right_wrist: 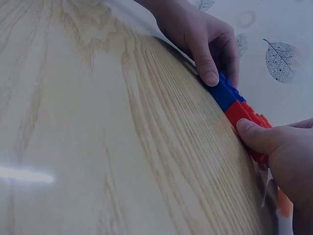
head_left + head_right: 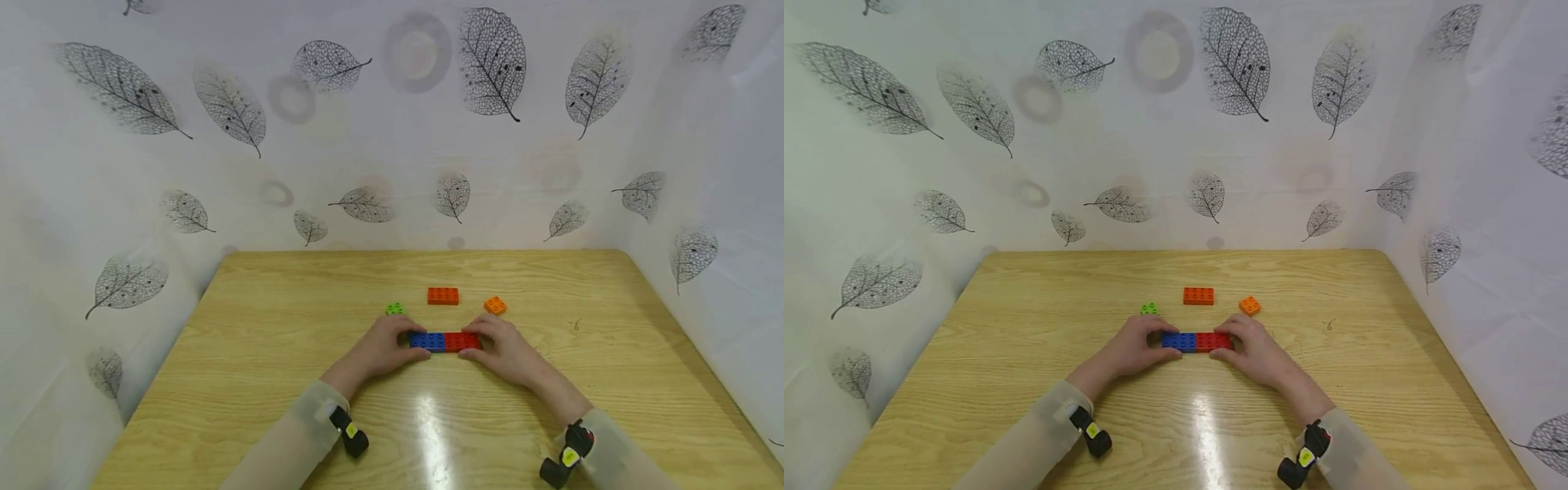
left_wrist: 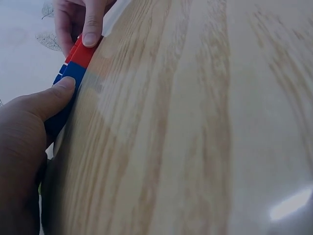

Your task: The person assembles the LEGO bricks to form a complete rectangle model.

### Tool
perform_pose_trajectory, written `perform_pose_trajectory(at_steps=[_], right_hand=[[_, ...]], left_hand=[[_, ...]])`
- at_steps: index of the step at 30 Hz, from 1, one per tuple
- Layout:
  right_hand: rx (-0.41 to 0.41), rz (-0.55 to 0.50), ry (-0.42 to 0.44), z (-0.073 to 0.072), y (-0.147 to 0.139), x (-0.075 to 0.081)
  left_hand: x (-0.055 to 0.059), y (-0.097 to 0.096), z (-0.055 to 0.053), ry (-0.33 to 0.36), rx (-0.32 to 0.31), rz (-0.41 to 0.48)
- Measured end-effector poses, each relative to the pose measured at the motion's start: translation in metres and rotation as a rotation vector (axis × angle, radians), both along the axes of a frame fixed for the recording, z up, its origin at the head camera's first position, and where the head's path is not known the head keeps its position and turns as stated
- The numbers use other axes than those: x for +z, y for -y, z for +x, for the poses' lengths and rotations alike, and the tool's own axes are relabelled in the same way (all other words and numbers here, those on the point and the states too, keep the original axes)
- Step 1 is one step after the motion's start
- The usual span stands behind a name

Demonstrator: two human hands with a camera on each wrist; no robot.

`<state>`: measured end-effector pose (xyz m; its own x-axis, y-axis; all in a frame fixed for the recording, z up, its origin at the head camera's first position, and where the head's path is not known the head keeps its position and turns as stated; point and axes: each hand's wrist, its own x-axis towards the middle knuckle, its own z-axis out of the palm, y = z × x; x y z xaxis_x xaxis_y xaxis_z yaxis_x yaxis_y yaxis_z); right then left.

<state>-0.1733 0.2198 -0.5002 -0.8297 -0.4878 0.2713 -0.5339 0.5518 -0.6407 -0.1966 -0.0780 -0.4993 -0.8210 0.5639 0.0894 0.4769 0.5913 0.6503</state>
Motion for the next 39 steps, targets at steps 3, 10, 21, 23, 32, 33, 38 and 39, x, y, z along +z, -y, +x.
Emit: perform_pose_trajectory(at_steps=[3, 10, 21, 23, 32, 33, 38, 39], right_hand=[[-0.002, 0.004, 0.011, 0.000, 0.001, 0.001], [-0.017, 0.029, 0.029, 0.000, 0.002, 0.002], [0.012, 0.036, 0.060, -0.003, 0.001, 0.010], [0.008, 0.037, 0.065, -0.004, 0.000, 0.012], [0.007, -0.011, 0.063, -0.016, 0.004, 0.029], [0.010, -0.014, 0.055, -0.018, 0.004, 0.030], [0.026, -0.019, 0.031, -0.031, 0.008, 0.037], [0.028, -0.018, 0.028, -0.034, 0.008, 0.038]], left_hand=[[-0.002, 0.000, 0.000, 0.012, 0.016, 0.021], [-0.005, 0.000, 0.001, 0.027, 0.038, 0.041], [-0.007, 0.000, 0.002, 0.023, 0.045, 0.053], [-0.007, 0.000, 0.002, 0.024, 0.046, 0.055], [-0.008, 0.000, 0.002, -0.012, 0.034, 0.082], [-0.008, 0.000, 0.002, -0.015, 0.033, 0.083], [-0.009, 0.000, 0.002, -0.013, 0.036, 0.083], [-0.009, 0.000, 0.002, -0.011, 0.037, 0.085]])
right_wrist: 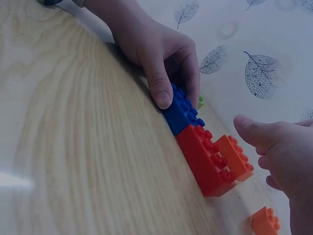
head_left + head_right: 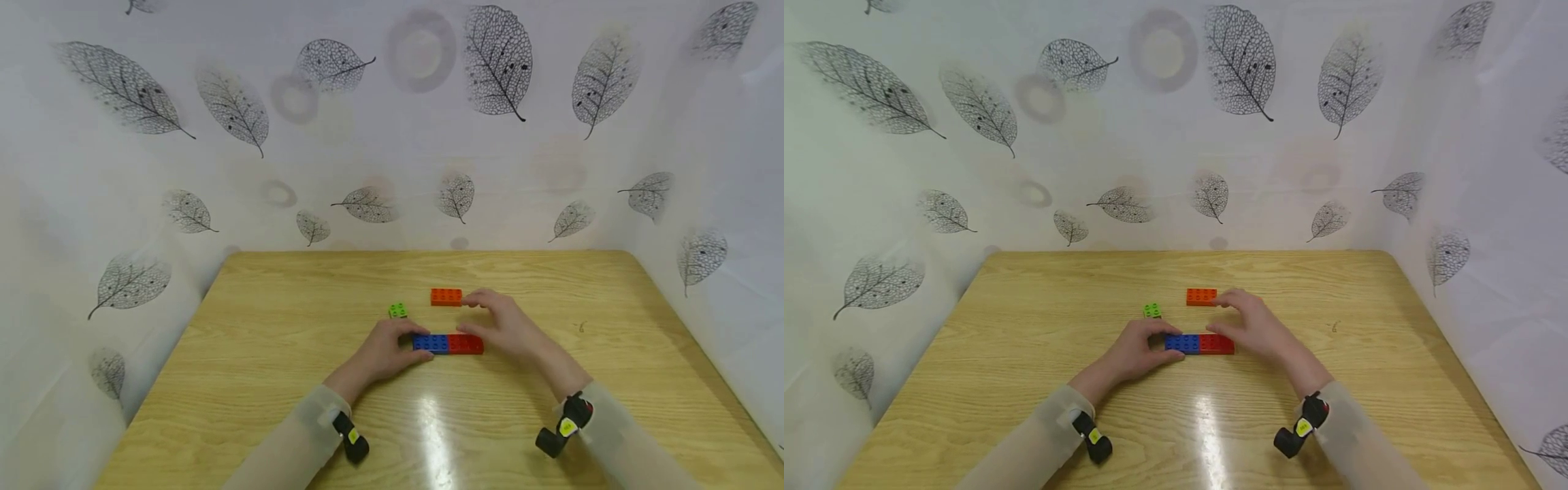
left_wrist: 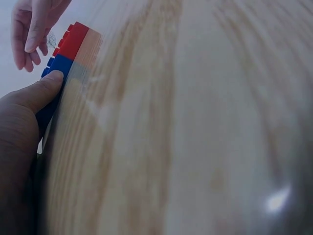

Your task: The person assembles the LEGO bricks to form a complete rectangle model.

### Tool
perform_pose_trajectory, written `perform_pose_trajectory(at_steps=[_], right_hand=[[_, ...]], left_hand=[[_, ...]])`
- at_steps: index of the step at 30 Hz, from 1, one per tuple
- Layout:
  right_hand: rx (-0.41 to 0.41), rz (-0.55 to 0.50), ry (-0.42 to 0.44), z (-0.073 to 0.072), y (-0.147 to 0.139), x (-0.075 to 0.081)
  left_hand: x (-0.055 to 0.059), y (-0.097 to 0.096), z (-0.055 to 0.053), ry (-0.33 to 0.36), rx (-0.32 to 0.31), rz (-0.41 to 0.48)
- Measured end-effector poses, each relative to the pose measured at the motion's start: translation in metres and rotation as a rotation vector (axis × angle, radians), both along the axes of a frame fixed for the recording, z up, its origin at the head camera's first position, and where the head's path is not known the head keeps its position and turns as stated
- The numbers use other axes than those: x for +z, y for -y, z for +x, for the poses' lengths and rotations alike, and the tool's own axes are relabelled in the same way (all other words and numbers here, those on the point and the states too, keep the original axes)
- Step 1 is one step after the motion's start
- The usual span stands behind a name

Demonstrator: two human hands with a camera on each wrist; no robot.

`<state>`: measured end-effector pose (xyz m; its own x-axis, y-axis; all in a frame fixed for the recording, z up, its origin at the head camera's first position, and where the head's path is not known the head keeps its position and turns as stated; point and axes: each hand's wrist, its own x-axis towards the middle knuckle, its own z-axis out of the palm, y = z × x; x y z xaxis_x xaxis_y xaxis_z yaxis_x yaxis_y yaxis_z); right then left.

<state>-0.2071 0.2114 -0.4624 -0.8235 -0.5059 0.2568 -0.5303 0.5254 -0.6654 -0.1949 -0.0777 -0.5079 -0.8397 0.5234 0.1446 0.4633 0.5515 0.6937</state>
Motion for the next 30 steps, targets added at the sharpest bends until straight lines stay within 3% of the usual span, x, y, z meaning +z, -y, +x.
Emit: perform_pose_trajectory(at_steps=[13, 21, 30], right_hand=[[-0.054, 0.074, 0.061, -0.034, 0.010, 0.007], [-0.072, 0.149, 0.103, -0.051, 0.015, -0.002], [-0.059, 0.162, 0.137, -0.060, 0.018, -0.013]], left_hand=[[0.001, 0.001, -0.001, 0.013, 0.007, -0.005], [0.000, 0.001, -0.001, 0.027, 0.012, 0.001], [-0.003, 0.003, -0.002, 0.022, 0.009, 0.011]])
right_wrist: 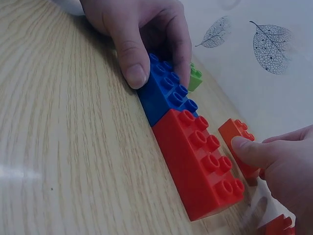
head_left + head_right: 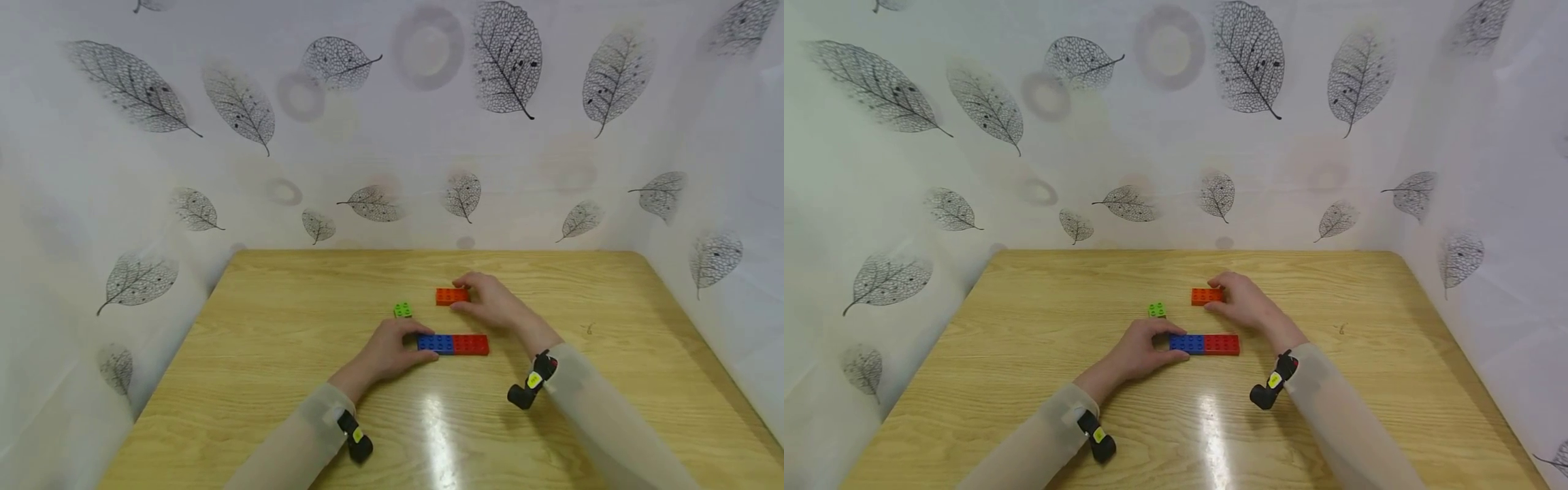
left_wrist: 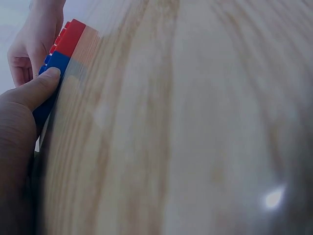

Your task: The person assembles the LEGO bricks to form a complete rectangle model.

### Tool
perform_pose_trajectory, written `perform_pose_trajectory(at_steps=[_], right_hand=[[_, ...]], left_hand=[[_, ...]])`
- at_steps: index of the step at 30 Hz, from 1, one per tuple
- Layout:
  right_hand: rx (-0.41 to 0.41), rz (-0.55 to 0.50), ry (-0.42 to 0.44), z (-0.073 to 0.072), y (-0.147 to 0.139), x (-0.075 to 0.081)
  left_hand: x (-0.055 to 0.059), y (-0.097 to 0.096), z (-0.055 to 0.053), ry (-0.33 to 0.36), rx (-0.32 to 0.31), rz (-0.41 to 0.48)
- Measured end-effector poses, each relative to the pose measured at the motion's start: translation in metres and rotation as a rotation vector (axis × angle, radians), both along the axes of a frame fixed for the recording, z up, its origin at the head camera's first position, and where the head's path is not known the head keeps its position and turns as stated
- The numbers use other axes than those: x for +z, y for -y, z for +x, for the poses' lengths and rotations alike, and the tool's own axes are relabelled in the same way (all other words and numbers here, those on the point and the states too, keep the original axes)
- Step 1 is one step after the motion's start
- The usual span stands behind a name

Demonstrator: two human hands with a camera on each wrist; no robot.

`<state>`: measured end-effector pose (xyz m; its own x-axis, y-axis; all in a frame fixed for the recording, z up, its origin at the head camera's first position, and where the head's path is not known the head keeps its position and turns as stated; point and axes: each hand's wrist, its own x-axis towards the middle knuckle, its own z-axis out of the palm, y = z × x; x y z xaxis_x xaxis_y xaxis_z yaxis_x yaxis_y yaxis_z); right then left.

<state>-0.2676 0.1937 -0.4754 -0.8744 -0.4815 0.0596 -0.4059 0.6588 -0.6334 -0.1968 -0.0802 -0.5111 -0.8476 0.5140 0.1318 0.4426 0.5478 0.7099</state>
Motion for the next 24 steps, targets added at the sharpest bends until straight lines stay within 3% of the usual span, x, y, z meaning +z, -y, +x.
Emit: perform_pose_trajectory(at_steps=[15, 24], right_hand=[[-0.001, -0.001, -0.024, -0.0003, 0.0043, -0.0036], [0.001, -0.024, -0.010, 0.0052, 0.0040, 0.0041]], left_hand=[[0.0017, -0.0009, 0.0007, 0.001, 0.010, -0.015], [0.0010, -0.0016, 0.0010, 0.001, 0.014, -0.004]])
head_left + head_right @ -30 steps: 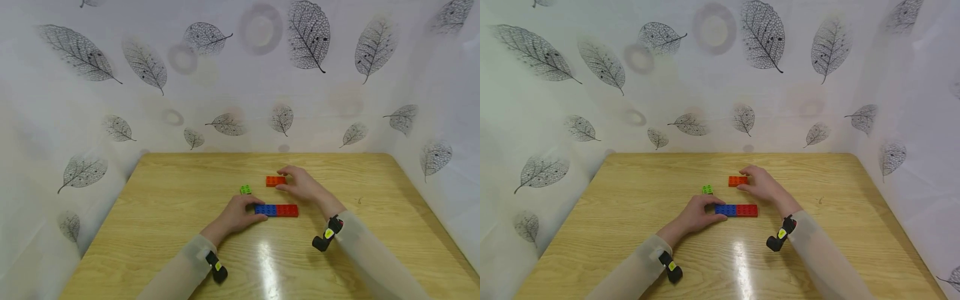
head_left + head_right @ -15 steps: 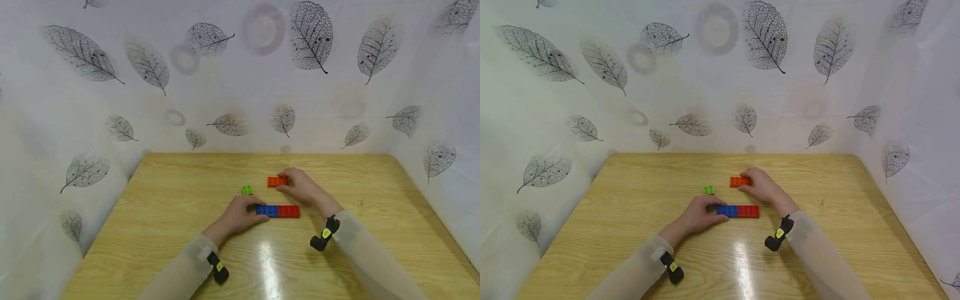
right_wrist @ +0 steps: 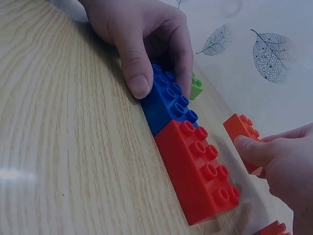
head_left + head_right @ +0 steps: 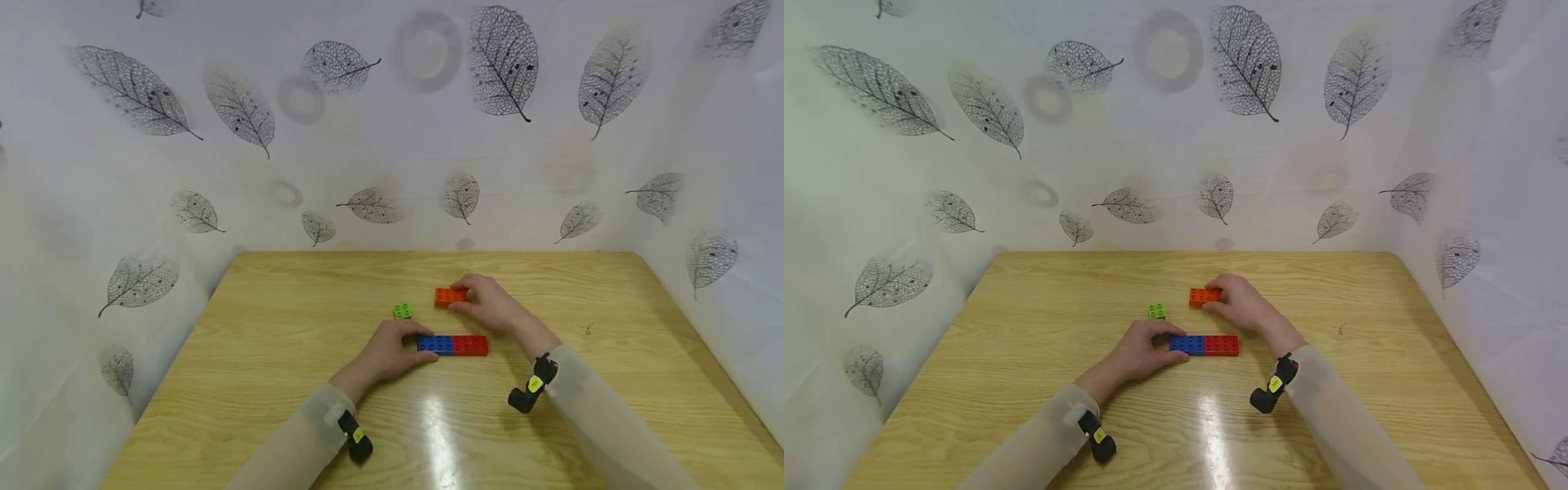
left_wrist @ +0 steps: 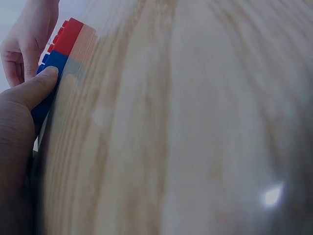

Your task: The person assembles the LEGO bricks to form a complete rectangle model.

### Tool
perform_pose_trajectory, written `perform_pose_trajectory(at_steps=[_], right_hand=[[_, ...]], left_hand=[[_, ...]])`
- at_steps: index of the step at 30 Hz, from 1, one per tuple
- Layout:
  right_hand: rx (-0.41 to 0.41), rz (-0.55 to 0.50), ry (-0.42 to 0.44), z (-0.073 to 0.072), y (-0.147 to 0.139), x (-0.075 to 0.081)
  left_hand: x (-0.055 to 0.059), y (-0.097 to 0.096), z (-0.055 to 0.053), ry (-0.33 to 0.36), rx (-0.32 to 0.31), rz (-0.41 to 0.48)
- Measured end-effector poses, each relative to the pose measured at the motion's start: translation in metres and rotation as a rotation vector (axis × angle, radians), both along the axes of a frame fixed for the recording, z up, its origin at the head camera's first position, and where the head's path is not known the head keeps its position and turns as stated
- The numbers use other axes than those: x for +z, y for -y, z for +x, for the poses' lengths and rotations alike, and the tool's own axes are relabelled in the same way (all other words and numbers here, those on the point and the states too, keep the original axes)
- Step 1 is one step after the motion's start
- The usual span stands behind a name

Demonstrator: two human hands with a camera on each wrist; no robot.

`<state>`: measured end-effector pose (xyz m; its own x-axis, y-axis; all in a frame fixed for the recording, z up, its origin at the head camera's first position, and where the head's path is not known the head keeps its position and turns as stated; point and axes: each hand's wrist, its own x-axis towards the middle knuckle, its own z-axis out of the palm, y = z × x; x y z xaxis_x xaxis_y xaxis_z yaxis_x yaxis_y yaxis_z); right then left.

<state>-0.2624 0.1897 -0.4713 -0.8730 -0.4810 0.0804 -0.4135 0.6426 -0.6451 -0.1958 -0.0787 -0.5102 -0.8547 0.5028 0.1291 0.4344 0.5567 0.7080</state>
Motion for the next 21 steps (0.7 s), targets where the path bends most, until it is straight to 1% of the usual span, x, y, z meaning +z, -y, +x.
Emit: perform_pose_trajectory(at_steps=[7, 15, 21], right_hand=[[0.028, 0.005, -0.040, 0.011, -0.001, 0.009], [0.069, -0.037, -0.092, 0.022, -0.003, 0.014], [0.072, -0.052, -0.098, 0.030, -0.006, 0.019]], left_hand=[[-0.002, 0.000, 0.000, 0.000, 0.000, 0.012], [-0.002, 0.000, 0.001, 0.014, 0.006, 0.012], [-0.001, 0.000, 0.000, 0.015, 0.004, 0.014]])
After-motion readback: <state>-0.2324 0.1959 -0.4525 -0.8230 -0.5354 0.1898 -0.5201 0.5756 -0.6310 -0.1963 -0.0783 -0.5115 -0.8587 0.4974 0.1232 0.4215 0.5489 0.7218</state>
